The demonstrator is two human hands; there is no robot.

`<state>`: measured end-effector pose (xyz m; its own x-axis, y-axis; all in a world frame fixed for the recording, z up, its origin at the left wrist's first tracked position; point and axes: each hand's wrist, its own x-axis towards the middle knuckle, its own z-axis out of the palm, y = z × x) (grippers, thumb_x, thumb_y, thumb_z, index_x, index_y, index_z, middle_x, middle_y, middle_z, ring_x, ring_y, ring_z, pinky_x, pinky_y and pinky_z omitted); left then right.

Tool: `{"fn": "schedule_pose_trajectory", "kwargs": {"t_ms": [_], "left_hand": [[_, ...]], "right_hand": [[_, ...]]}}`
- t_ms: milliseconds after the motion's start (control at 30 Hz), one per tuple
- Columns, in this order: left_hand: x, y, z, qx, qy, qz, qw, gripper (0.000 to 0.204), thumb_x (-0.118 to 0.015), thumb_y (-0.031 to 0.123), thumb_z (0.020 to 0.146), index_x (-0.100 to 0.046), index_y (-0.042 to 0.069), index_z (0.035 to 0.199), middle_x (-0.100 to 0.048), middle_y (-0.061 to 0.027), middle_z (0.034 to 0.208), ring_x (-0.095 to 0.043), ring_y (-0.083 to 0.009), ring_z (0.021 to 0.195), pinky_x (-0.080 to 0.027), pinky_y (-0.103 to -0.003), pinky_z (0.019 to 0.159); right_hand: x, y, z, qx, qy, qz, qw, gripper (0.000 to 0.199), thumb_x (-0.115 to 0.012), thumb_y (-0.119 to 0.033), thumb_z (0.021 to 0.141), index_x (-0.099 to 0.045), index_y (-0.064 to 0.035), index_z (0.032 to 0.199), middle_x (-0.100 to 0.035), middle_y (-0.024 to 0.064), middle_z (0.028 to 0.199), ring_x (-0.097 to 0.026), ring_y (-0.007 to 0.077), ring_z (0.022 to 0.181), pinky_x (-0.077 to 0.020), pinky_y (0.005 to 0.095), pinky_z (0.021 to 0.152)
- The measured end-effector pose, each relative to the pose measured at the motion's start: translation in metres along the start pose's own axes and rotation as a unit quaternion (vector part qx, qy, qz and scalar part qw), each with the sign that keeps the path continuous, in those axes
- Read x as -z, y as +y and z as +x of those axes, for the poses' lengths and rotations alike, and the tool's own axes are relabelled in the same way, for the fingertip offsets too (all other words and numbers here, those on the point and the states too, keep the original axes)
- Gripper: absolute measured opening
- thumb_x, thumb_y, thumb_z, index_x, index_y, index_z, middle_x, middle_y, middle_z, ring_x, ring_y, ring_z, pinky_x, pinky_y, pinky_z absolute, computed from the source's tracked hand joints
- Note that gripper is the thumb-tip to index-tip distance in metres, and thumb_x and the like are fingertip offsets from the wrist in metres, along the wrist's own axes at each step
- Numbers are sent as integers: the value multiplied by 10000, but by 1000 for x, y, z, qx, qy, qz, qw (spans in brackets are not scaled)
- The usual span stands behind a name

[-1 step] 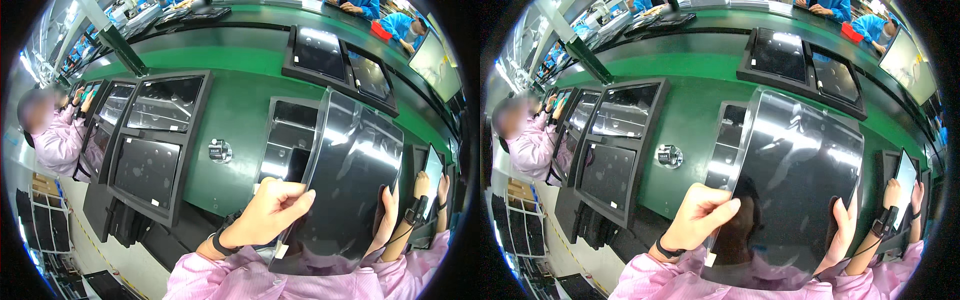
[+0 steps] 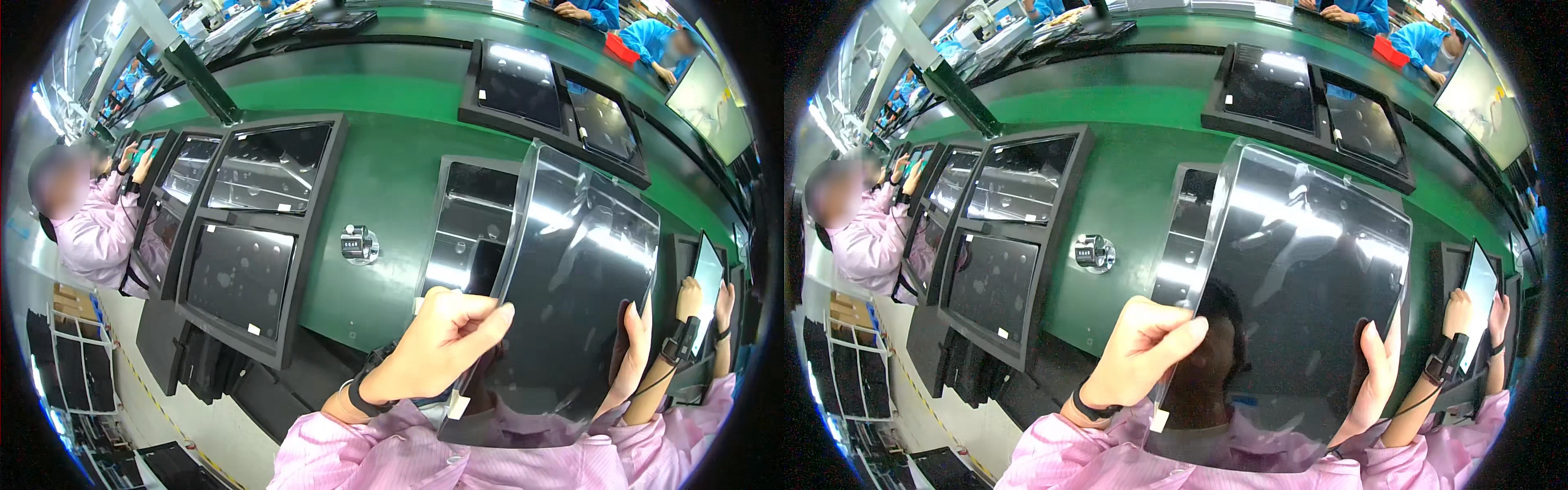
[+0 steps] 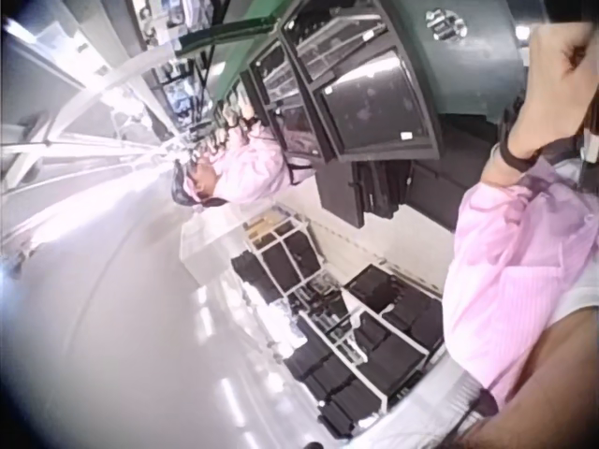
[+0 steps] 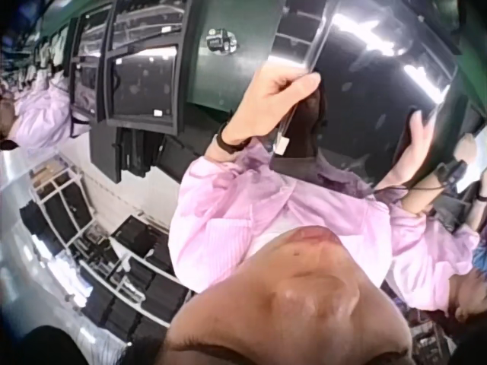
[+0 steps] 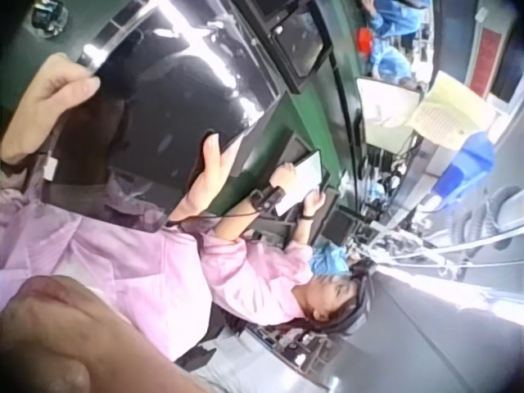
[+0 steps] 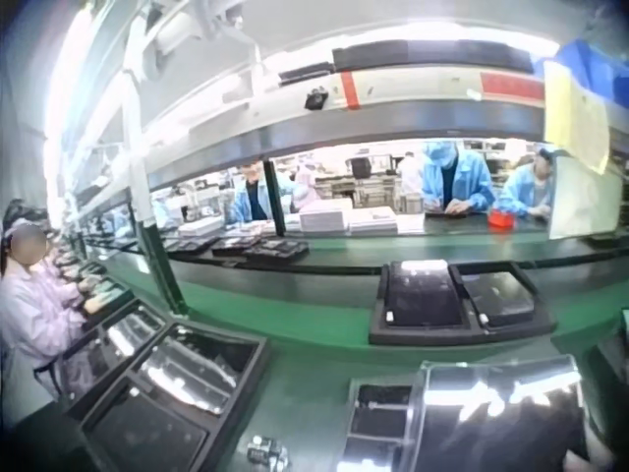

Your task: The recorder and coworkers are performing final assembly, cleaning, and inspection tasks on tablets at a production line station.

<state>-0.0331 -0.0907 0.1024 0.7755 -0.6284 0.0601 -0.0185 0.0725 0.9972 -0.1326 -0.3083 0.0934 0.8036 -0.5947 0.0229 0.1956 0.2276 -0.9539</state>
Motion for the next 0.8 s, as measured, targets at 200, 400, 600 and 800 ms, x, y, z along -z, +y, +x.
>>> {"fn": "schedule_pose_trajectory", "kwargs": {"t_ms": [200, 400, 600, 800], "left_hand": [[-4, -7, -5, 83, 58, -29, 994, 487, -416, 240, 970, -444, 21, 535, -342, 25, 417, -308, -41, 413, -256, -247, 413], [-1, -16, -12, 36, 67, -95, 993, 507, -349, 278, 981, -468, 36, 552, -435, 2, 421, -393, -65, 401, -306, -236, 436], [-2, -16, -27, -41, 2, -207, 977, 590, -383, 480, 914, -493, -43, 1165, -608, -137, 981, -608, -186, 843, -489, -275, 685], [-18, -7, -37, -70, -31, -184, 980, 228, -471, 120, 918, -507, -57, 1057, -616, -133, 920, -591, -143, 753, -471, -240, 607]], "right_hand": [[1, 8, -2, -6, 41, -32, 999, 508, -502, -103, 867, -370, 37, 1337, -481, 116, 1256, -481, 174, 1106, -339, 269, 960], [7, 11, -1, -34, -7, 13, 999, 480, -502, -110, 874, -393, 26, 1322, -512, 102, 1208, -497, 171, 1078, -355, 261, 932], [45, 37, 9, -10, 41, 69, 997, 340, -514, -130, 918, -510, 37, 1213, -535, 77, 1202, -500, 123, 1113, -348, 249, 1006], [62, 60, 12, 94, 128, 29, 987, 308, -465, -127, 940, -541, 51, 1180, -539, 91, 1214, -503, 147, 1134, -351, 269, 1024]]}}
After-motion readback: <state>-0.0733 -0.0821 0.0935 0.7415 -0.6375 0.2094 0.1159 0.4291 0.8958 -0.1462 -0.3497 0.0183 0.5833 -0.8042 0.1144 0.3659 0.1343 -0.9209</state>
